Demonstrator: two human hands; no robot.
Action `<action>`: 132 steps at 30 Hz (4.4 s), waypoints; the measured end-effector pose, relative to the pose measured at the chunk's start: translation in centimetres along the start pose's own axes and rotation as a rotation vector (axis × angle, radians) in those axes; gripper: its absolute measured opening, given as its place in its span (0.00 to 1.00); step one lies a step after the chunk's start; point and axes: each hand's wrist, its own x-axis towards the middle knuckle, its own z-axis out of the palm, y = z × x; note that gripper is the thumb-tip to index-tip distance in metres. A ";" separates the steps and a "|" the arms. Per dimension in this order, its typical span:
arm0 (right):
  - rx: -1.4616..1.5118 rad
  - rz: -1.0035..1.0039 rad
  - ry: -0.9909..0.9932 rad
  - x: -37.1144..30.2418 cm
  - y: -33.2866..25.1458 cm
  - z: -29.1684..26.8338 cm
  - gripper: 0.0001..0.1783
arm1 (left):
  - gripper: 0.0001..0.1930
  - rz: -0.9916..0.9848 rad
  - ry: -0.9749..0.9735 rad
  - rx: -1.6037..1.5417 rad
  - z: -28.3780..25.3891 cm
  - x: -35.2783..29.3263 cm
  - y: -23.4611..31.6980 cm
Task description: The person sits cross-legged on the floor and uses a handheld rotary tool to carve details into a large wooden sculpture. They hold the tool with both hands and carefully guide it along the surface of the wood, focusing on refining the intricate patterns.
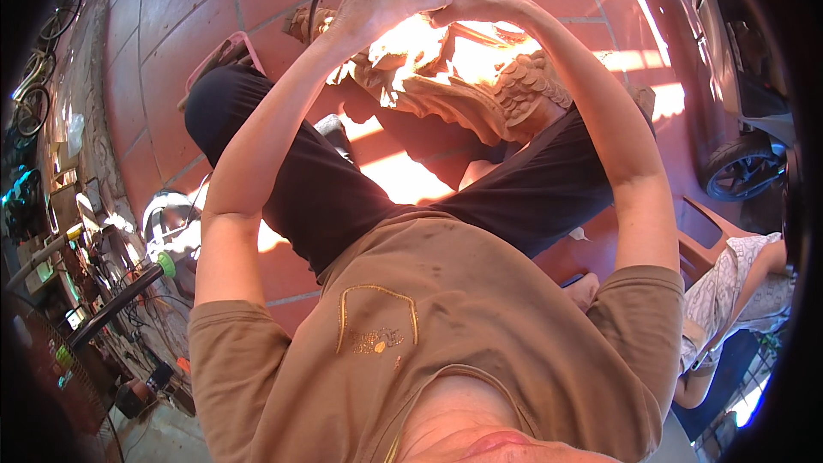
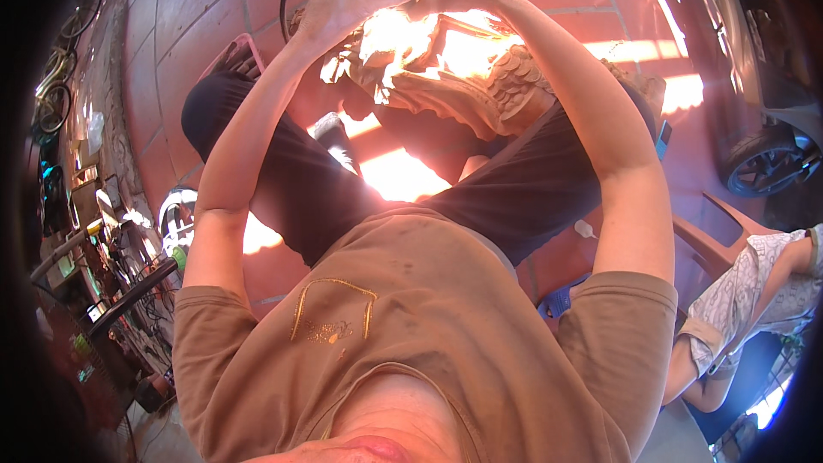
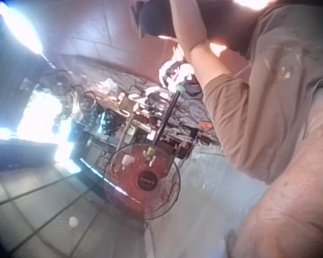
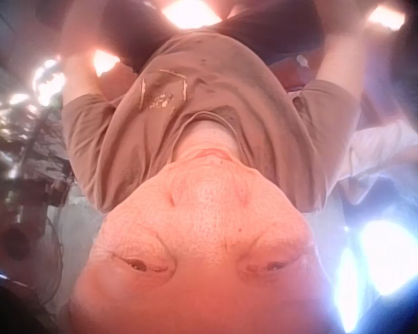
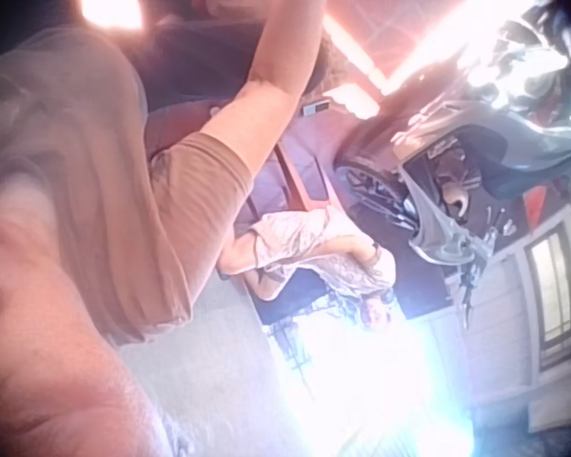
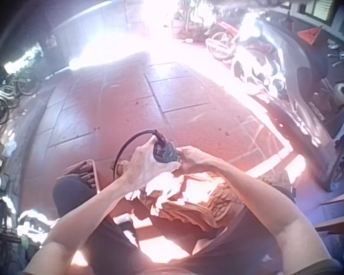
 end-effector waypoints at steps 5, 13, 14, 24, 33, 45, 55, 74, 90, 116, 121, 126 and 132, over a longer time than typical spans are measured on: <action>0.043 0.018 -0.010 0.1 0.3 0.3 0.16 | 0.27 -0.003 0.006 0.032 0.3 0.1 -0.6; 0.000 0.002 -0.006 0.1 0.0 0.8 0.17 | 0.27 -0.037 -0.022 0.009 -0.3 -0.7 0.2; 0.003 0.001 -0.012 -0.1 -0.4 0.9 0.17 | 0.27 -0.058 -0.035 -0.006 -0.6 -0.8 0.5; 0.002 0.046 -0.064 0.0 -1.4 1.2 0.19 | 0.23 -0.090 -0.036 -0.051 -1.1 -1.3 -0.2; 0.027 -0.001 -0.064 0.4 -0.8 1.3 0.25 | 0.22 -0.111 -0.049 -0.041 -1.5 -1.6 0.2; 0.023 0.034 -0.040 0.4 -0.2 1.5 0.20 | 0.23 -0.108 -0.010 -0.028 -0.7 -1.4 -0.2; 0.075 -0.002 -0.082 0.4 -0.4 1.8 0.22 | 0.23 -0.109 -0.043 -0.009 -1.3 -1.7 -0.4; 0.082 0.068 -0.082 -0.3 -1.3 2.1 0.22 | 0.25 -0.046 -0.076 0.027 -1.3 -2.4 -1.5; 0.173 0.040 -0.093 0.5 -0.2 2.0 0.19 | 0.22 -0.097 -0.029 -0.100 -1.2 -1.7 -0.9; 0.156 0.033 -0.073 0.1 -0.7 1.9 0.23 | 0.22 -0.168 0.002 0.005 -1.1 -0.7 0.0; 0.186 0.024 -0.071 -0.1 -0.4 1.8 0.20 | 0.25 -0.136 -0.019 -0.011 -0.9 -0.5 0.1; 0.164 0.063 -0.122 -0.2 0.5 1.6 0.17 | 0.27 -0.159 -0.050 0.026 -0.5 -0.6 1.2; 0.077 0.109 -0.078 -0.4 -0.8 1.5 0.16 | 0.26 -0.097 0.009 0.010 -0.1 0.2 -0.4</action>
